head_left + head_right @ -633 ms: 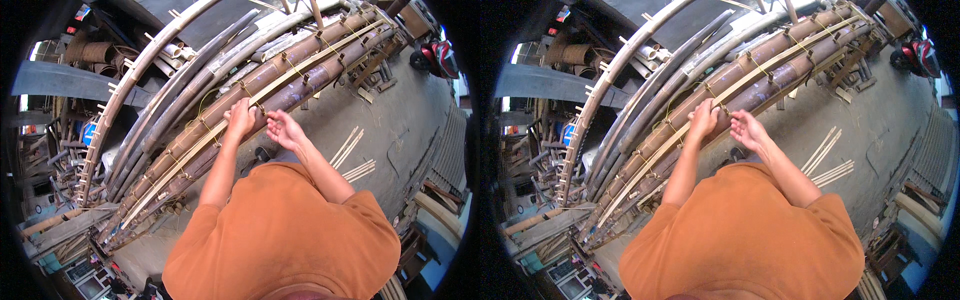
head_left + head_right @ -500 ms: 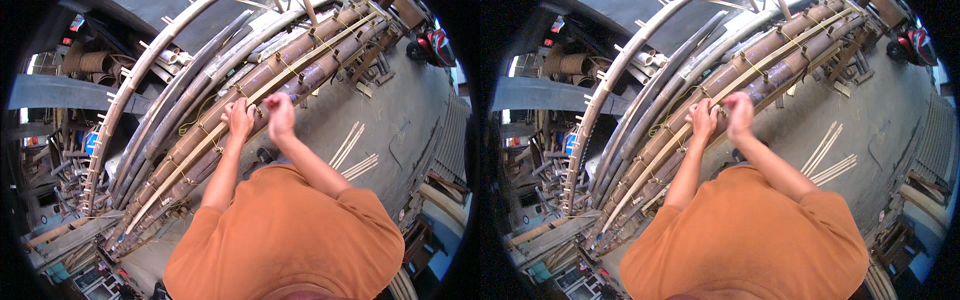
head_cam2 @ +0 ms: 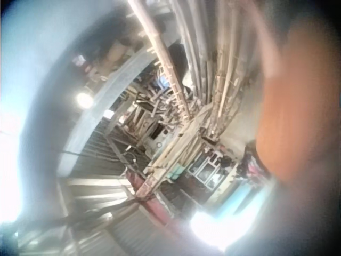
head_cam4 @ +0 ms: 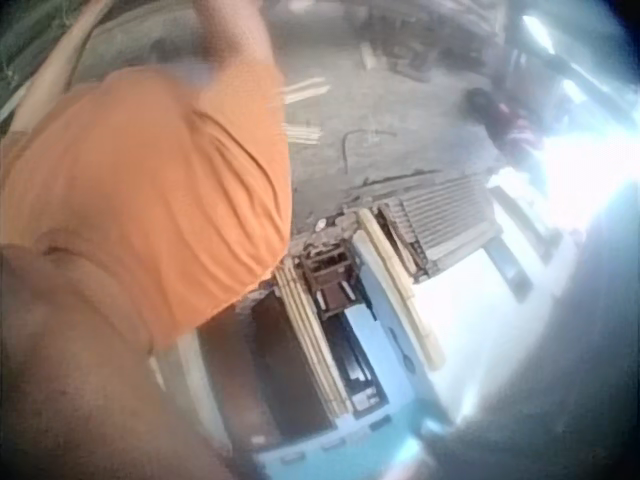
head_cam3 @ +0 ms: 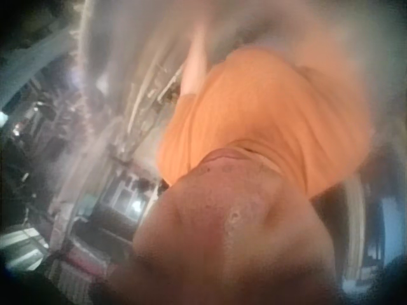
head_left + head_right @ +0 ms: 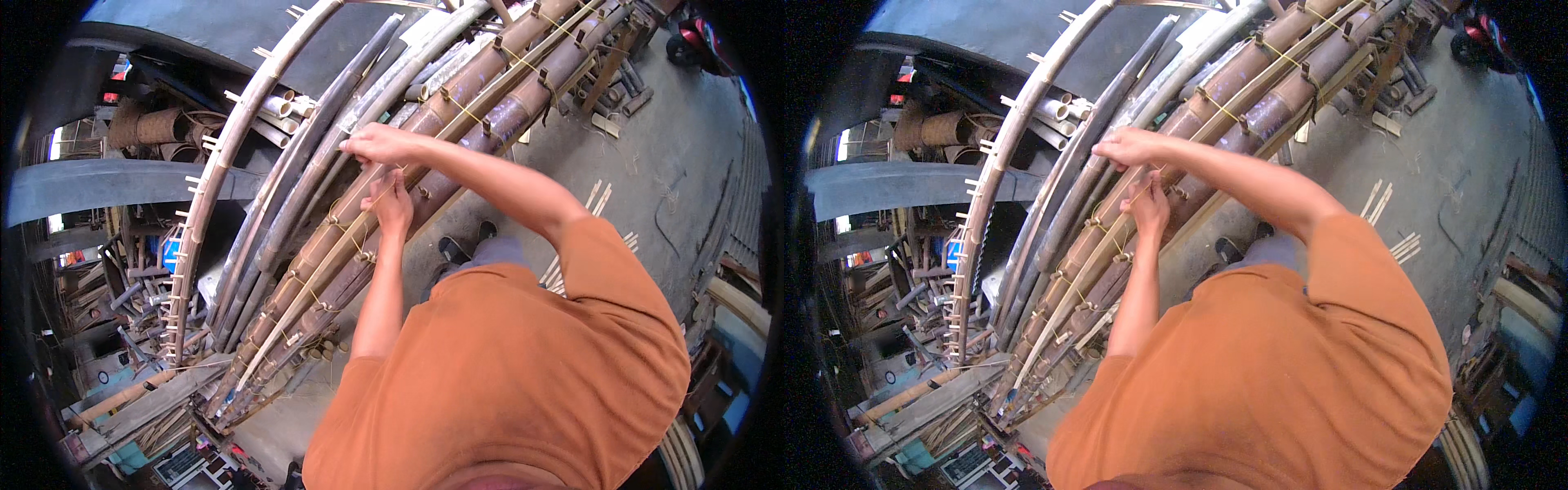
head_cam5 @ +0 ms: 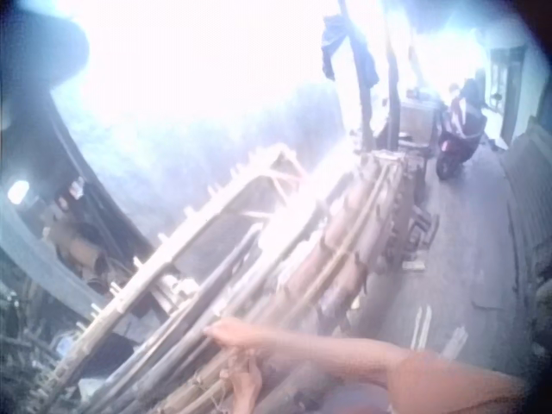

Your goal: The person assembles a bamboo frame by inserting thin bamboo strips into pre-cut slots on a larger bamboo structure. They then secure each strip by wrapping and tying a yellow string around the joints. The person repeats this process for multiple strips, ensuring each is firmly attached to the frame.

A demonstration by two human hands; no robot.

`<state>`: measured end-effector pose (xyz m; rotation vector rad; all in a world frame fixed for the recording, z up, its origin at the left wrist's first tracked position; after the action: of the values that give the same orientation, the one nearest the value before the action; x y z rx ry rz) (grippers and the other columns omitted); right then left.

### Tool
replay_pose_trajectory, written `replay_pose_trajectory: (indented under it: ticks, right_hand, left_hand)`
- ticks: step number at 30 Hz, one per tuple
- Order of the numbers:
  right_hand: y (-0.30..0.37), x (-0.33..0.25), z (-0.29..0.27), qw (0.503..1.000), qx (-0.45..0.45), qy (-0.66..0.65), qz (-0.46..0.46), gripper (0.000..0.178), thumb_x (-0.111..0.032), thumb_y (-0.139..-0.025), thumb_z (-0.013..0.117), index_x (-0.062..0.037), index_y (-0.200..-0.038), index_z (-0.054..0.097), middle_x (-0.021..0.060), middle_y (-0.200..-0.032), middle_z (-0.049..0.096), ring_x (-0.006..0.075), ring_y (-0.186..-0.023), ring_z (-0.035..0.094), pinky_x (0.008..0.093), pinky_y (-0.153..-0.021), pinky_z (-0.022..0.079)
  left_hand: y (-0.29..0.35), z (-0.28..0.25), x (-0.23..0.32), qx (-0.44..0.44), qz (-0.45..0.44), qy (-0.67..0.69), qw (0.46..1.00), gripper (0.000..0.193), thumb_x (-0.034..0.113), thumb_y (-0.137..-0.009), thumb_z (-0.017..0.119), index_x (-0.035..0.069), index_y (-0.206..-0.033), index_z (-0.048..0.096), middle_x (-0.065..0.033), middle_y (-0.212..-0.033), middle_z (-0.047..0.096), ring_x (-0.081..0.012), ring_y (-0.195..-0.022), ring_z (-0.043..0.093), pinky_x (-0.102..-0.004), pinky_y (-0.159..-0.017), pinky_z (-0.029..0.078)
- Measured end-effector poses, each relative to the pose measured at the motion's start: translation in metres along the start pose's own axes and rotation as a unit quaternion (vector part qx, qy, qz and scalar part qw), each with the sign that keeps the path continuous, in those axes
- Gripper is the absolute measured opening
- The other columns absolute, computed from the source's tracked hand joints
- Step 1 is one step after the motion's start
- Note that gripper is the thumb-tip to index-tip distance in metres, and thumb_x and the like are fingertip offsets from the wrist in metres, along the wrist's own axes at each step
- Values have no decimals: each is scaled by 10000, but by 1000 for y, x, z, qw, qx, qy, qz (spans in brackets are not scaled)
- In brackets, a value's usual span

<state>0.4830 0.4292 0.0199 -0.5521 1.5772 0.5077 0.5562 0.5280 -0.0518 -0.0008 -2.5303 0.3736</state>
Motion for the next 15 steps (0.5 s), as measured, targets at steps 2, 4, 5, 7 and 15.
replay_pose_trajectory:
  ticks: [2,4,5,7,15]
  right_hand:
    - [67,-53,3,993,-87,-26,-79,421,-332,-981,472,39,-829,602,108,-661,578,208,-659,571,385,-647,467]
    - [142,-14,30,966,-194,164,-46,337,-230,-957,480,26,-790,621,233,-704,600,377,-731,599,446,-723,494]
    - [166,31,38,933,-175,309,-56,345,-223,-935,507,15,-705,605,207,-654,598,384,-724,610,450,-693,501]
    - [178,78,50,950,-19,256,-177,440,-242,-923,529,-11,-549,509,188,-582,571,372,-622,570,451,-849,474]
    - [181,62,57,931,-44,337,-133,447,-290,-938,534,-35,-578,611,182,-589,593,346,-675,604,421,-944,437]
  left_hand:
    - [8,-4,-9,69,20,20,997,186,260,-958,544,148,-943,692,-51,-931,693,-246,-942,581,-474,-836,284]
    - [6,8,-16,10,14,-24,1000,204,246,-972,522,122,-966,684,-83,-920,686,-242,-946,596,-441,-838,351]
    - [2,-6,10,-20,-25,-38,999,209,218,-976,520,79,-982,675,-120,-922,680,-260,-944,608,-405,-848,428]
    - [-6,-3,3,-53,-62,31,996,221,237,-984,511,104,-965,687,-82,-886,696,-231,-863,622,-415,-803,386]
    - [-142,16,-65,6,-43,26,999,340,283,-961,515,-2,-879,681,-233,-864,686,-379,-810,665,-446,-746,497]
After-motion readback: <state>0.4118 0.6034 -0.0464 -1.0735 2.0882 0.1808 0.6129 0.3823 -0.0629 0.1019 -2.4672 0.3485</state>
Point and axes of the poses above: each hand's wrist, its own y-axis away from the middle knuckle, its own z-axis out of the palm, x = y × z, the point moved 5 cm from there along -y, towards the middle knuckle
